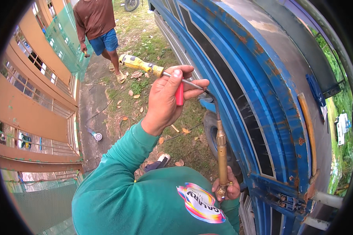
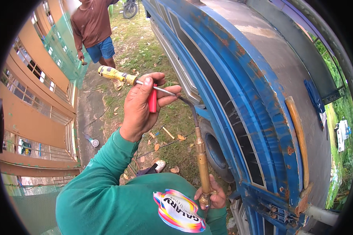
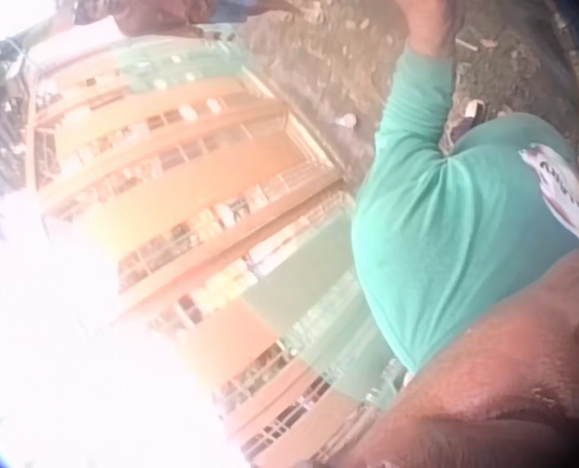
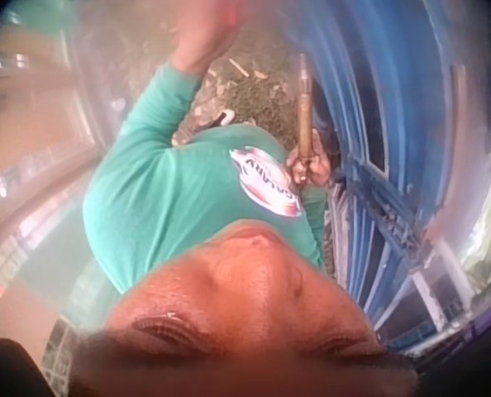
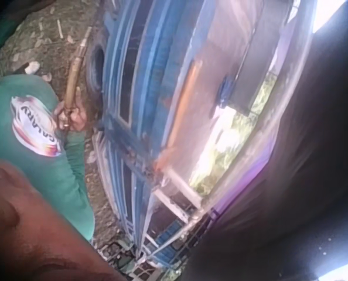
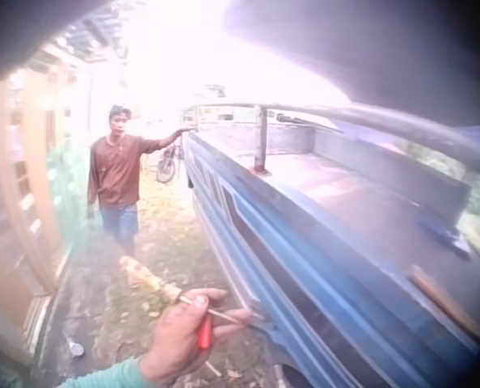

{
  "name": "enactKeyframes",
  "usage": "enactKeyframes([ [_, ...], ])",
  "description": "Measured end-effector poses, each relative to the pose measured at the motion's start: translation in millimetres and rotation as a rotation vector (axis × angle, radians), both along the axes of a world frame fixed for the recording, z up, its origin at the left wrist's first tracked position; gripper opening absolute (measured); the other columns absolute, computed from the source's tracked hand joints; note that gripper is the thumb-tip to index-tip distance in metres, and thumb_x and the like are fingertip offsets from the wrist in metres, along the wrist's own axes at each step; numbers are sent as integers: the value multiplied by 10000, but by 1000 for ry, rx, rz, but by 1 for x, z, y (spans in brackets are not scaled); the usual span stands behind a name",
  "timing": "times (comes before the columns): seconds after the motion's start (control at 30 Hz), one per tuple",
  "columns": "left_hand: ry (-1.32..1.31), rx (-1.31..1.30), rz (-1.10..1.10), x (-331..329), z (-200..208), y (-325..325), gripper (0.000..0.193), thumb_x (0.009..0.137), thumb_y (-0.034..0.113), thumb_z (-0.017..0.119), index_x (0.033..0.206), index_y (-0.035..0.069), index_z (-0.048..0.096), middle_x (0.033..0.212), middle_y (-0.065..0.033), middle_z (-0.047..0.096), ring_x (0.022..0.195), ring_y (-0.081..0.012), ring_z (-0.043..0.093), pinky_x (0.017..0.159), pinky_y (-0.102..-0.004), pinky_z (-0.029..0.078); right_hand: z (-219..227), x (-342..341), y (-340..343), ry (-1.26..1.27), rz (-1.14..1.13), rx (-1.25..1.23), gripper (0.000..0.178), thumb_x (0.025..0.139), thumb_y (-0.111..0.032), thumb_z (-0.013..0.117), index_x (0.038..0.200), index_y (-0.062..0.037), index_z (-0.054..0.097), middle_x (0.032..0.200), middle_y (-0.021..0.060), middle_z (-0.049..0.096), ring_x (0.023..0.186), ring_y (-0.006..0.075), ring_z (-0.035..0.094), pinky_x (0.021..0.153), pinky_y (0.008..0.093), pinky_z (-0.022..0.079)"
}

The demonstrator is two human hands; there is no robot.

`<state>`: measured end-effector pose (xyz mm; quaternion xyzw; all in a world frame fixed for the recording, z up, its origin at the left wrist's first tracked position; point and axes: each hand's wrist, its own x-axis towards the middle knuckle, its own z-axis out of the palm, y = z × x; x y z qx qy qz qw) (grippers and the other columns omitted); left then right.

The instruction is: The person uses a blowtorch, a hammer, and an adjustable wrench to repair a metal component on the side of a blue truck. They light the torch with a lighter, heat the metal, and tap it with a hammer while a second person watches.

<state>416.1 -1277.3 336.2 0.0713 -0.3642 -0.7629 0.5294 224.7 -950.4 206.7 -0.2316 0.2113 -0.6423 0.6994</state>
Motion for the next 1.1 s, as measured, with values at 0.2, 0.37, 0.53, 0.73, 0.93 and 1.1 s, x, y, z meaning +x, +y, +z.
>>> enactKeyframes([
  [0.2, -7, -3, 40, 3, 2, -1, 376, 1070, 258, 437, 1255, -61, 510, 1151, -184, 612, 1078, -370, 676, 877, -387, 627, 1, -5, -7, -3, 40, -10, 787, 891, -188, 604, 1587, -247, 240, 1026, 416, 604, 590, 275, 670, 545, 296, 564],
  [0.37, -71, -89, 104, 5, 0, -4, 351, 1065, 229, 452, 1249, -62, 516, 1118, -188, 627, 1054, -343, 689, 870, -378, 627, 8, -8, -10, 38, 53, 17, 804, 887, -167, 615, 1586, -274, 233, 1031, 403, 612, 599, 264, 674, 566, 288, 572],
  [0.53, -156, -227, 203, 7, 1, -6, 323, 1064, 194, 453, 1256, -57, 518, 1107, -180, 632, 1033, -314, 697, 870, -378, 623, 19, -6, -14, 177, 51, 26, 819, 885, -156, 629, 1585, -295, 227, 1043, 380, 626, 623, 247, 678, 592, 299, 577],
  [0.73, -169, -291, 239, 9, -5, -10, 302, 1060, 173, 462, 1259, -43, 529, 1114, -170, 633, 1034, -305, 695, 876, -377, 618, 24, -1, -18, 215, 76, 25, 814, 894, -163, 627, 1586, -308, 223, 1061, 358, 635, 660, 219, 671, 614, 298, 562],
  [0.93, -158, -206, 206, 8, -3, -14, 321, 1054, 203, 485, 1251, -41, 552, 1097, -137, 646, 990, -263, 711, 839, -359, 621, 21, -2, -14, 289, 63, 66, 859, 880, -149, 628, 1596, -303, 181, 1051, 377, 629, 743, 287, 686, 684, 327, 573],
  [1.1, -141, -35, 276, 1, 0, -10, 326, 1045, 233, 516, 1218, -37, 577, 1016, -84, 620, 942, -252, 722, 772, -326, 642, 27, -1, -18, 436, 52, 60, 854, 880, -156, 631, 1596, -303, 190, 1058, 358, 634, 932, 351, 686, 767, 351, 568],
])
